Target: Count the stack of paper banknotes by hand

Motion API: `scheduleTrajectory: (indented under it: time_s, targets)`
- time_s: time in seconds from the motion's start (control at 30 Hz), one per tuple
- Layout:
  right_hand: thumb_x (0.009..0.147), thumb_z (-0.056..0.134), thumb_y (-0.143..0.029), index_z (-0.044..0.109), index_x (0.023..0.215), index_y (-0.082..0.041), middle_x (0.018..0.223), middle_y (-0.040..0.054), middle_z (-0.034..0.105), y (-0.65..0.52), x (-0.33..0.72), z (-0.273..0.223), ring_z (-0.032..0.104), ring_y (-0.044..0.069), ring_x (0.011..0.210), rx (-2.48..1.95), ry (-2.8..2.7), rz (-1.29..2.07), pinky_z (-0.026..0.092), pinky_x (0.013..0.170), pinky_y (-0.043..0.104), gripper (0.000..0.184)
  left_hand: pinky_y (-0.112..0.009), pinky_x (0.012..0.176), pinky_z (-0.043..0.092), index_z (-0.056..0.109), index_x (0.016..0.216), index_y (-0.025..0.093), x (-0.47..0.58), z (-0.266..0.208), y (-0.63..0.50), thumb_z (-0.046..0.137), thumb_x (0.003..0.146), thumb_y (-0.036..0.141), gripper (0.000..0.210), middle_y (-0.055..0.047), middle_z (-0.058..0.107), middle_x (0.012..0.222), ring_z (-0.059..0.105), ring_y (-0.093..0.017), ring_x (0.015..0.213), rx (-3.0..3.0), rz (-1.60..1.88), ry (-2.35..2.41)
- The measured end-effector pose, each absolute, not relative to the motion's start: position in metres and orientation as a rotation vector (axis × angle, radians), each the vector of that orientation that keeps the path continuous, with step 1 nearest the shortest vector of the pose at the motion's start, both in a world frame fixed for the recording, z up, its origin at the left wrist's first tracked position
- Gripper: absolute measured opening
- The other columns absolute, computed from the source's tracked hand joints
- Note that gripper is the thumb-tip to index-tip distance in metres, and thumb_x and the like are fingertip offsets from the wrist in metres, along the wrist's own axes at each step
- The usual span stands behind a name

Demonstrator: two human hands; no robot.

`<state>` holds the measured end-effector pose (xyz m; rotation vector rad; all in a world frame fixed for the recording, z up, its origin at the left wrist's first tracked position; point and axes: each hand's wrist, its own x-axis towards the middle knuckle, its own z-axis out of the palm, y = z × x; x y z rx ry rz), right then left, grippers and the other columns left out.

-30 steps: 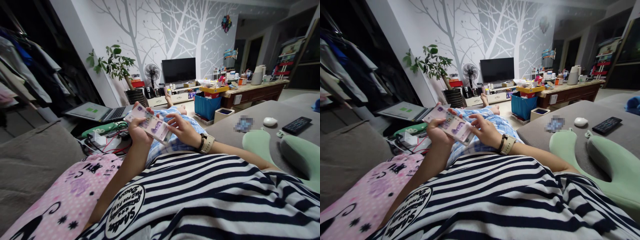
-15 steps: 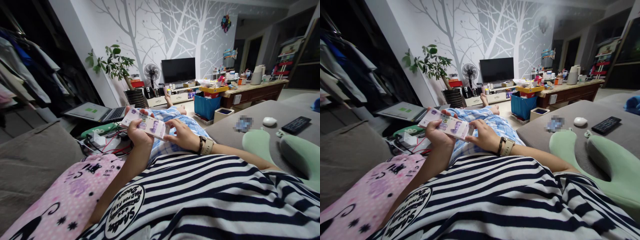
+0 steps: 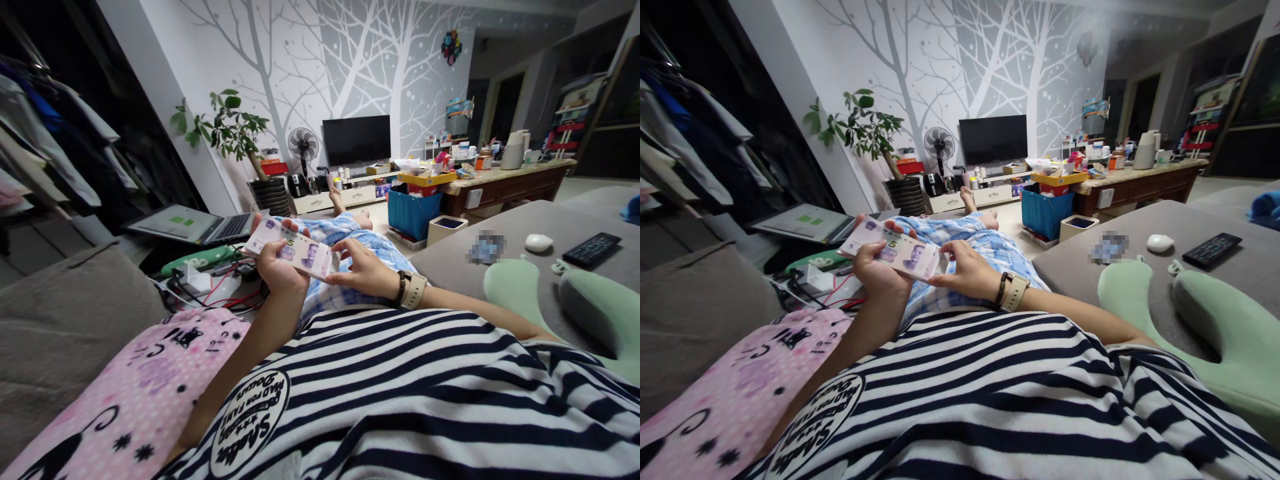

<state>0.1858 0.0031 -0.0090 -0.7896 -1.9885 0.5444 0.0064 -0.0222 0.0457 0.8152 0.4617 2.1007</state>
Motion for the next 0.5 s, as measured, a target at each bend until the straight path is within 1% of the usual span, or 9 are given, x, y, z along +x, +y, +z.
scheduleTrajectory:
  time_s: [0.07, 0.17, 0.3, 0.37, 0.43, 0.5]
  targets:
    - [0.092, 0.114, -0.049, 0.075, 0.138, -0.023, 0.146, 0.0137, 0.079, 0.003, 0.186, -0.009, 0.078, 0.032, 0.129, -0.795, -1.988, 0.568, 0.074, 0.112, 0.054, 0.066, -0.039, 0.105, 0.076, 0.086, 0.153, 0.043, 0.007, 0.046, -0.023, 0.074, 0.084, 0.023, 0.073, -0.002, 0.091, 0.115, 0.094, -0.030, 0.119, 0.806, 2.099, 0.453]
    - [0.091, 0.114, -0.050, 0.076, 0.137, -0.023, 0.146, 0.0140, 0.079, 0.002, 0.185, -0.011, 0.078, 0.032, 0.131, -0.798, -1.990, 0.562, 0.074, 0.111, 0.053, 0.065, -0.037, 0.099, 0.075, 0.085, 0.156, 0.042, 0.007, 0.045, -0.022, 0.069, 0.077, 0.018, 0.084, -0.002, 0.091, 0.114, 0.094, -0.029, 0.115, 0.757, 2.114, 0.402]
    - [0.095, 0.112, -0.051, 0.078, 0.138, -0.023, 0.146, 0.0139, 0.081, 0.001, 0.188, -0.005, 0.078, 0.032, 0.133, -0.779, -1.978, 0.543, 0.073, 0.116, 0.054, 0.061, -0.035, 0.094, 0.075, 0.085, 0.149, 0.039, 0.004, 0.044, -0.019, 0.073, 0.069, 0.019, 0.083, -0.002, 0.093, 0.117, 0.094, -0.029, 0.113, 0.833, 2.071, 0.378]
    - [0.100, 0.109, -0.053, 0.079, 0.140, -0.023, 0.150, 0.0150, 0.082, 0.002, 0.189, 0.005, 0.079, 0.032, 0.136, -0.756, -1.935, 0.564, 0.072, 0.119, 0.054, 0.058, -0.039, 0.095, 0.077, 0.086, 0.145, 0.037, 0.002, 0.044, -0.020, 0.078, 0.064, 0.022, 0.083, -0.003, 0.094, 0.120, 0.094, -0.032, 0.111, 0.955, 2.010, 0.353]
    - [0.100, 0.109, -0.052, 0.081, 0.139, -0.023, 0.153, 0.0153, 0.083, 0.006, 0.187, 0.017, 0.081, 0.032, 0.135, -0.714, -1.895, 0.621, 0.072, 0.120, 0.052, 0.056, -0.045, 0.097, 0.079, 0.089, 0.142, 0.035, 0.000, 0.045, -0.022, 0.083, 0.057, 0.023, 0.085, -0.005, 0.097, 0.125, 0.095, -0.037, 0.113, 1.084, 1.933, 0.321]
    - [0.105, 0.103, -0.049, 0.084, 0.130, -0.024, 0.139, 0.0112, 0.087, 0.010, 0.181, 0.028, 0.082, 0.030, 0.127, -0.644, -1.926, 0.710, 0.072, 0.117, 0.050, 0.040, -0.052, 0.101, 0.081, 0.091, 0.139, 0.033, -0.001, 0.046, -0.026, 0.086, 0.053, 0.022, 0.086, -0.008, 0.099, 0.129, 0.096, -0.044, 0.121, 1.189, 1.853, 0.310]
